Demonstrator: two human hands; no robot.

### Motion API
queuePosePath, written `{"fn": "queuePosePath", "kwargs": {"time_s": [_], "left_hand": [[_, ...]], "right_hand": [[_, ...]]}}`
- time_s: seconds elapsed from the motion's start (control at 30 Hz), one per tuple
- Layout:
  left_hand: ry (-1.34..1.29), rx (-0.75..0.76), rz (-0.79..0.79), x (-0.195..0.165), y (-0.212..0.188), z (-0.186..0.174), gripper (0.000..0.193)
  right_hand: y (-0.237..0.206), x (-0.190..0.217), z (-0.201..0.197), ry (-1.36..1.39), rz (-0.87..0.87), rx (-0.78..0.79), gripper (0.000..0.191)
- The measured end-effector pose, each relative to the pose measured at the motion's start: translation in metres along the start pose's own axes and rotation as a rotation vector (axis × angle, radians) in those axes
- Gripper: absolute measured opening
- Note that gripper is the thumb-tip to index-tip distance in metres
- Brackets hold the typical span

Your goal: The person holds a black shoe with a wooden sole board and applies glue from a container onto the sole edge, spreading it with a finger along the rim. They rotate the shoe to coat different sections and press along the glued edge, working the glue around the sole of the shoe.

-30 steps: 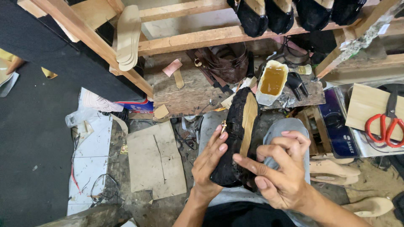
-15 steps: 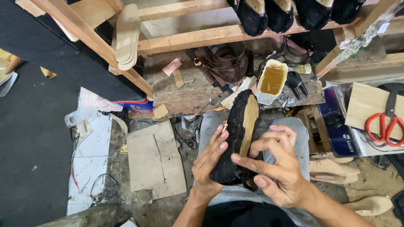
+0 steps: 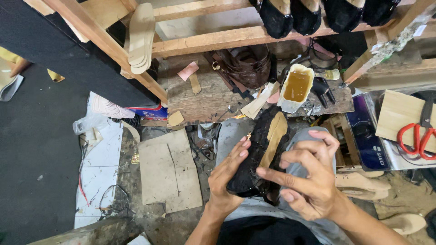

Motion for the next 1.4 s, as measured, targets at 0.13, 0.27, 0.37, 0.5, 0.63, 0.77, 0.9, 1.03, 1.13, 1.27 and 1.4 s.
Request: {"fn": "queuePosePath", "kwargs": {"time_s": [0.13,0.27,0.37,0.5,0.63,0.77,0.9,1.03,1.13,1.27,1.4], "left_hand": [[0.004,0.015,-0.007,0.0,0.0,0.001,0.06],[0.034,0.013,-0.012,0.0,0.0,0.001,0.06],[0.016,0.013,-0.006,-0.001,-0.001,0.0,0.063],[0.032,0.022,0.005,-0.002,0.0,0.0,0.063],[0.003,0.029,0.006,-0.003,0.0,0.0,0.063],[0.007,0.04,0.007,-0.003,0.0,0.0,0.064],[0.023,0.047,0.015,-0.002,0.0,0.001,0.065],[0.016,0.046,0.015,-0.004,0.0,0.001,0.063],[0.016,0.041,0.009,-0.005,0.001,0.001,0.06],[0.011,0.047,0.001,-0.007,0.001,0.001,0.06],[-0.006,0.06,-0.005,-0.009,0.001,0.001,0.059]], "right_hand": [[0.002,-0.001,0.001,0.113,0.017,-0.018,0.044],[0.003,0.006,-0.001,-0.136,-0.089,-0.016,0.038],[0.003,0.006,-0.006,-0.176,-0.096,-0.021,0.036],[0.003,0.002,-0.006,-0.011,-0.036,-0.048,0.037],[0.003,0.004,-0.002,0.01,-0.005,-0.027,0.037],[0.002,0.007,-0.006,-0.084,-0.058,-0.009,0.036],[0.001,0.003,-0.009,-0.022,0.005,-0.036,0.038],[0.0,0.002,-0.001,0.123,0.036,-0.014,0.043],[-0.002,0.003,0.001,0.119,0.002,-0.012,0.041],[-0.004,0.003,-0.001,0.044,-0.038,-0.016,0.039],[-0.005,0.002,-0.002,-0.025,-0.095,-0.018,0.037]]}}
Point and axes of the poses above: each hand's wrist, its own y-axis towards the middle knuckle, its own z-axis out of the palm, x = y × z, the point moved 4 cm from there along y, towards the middle knuckle, and after that the axes turned 11 degrees about -z, right-handed, at the moved point
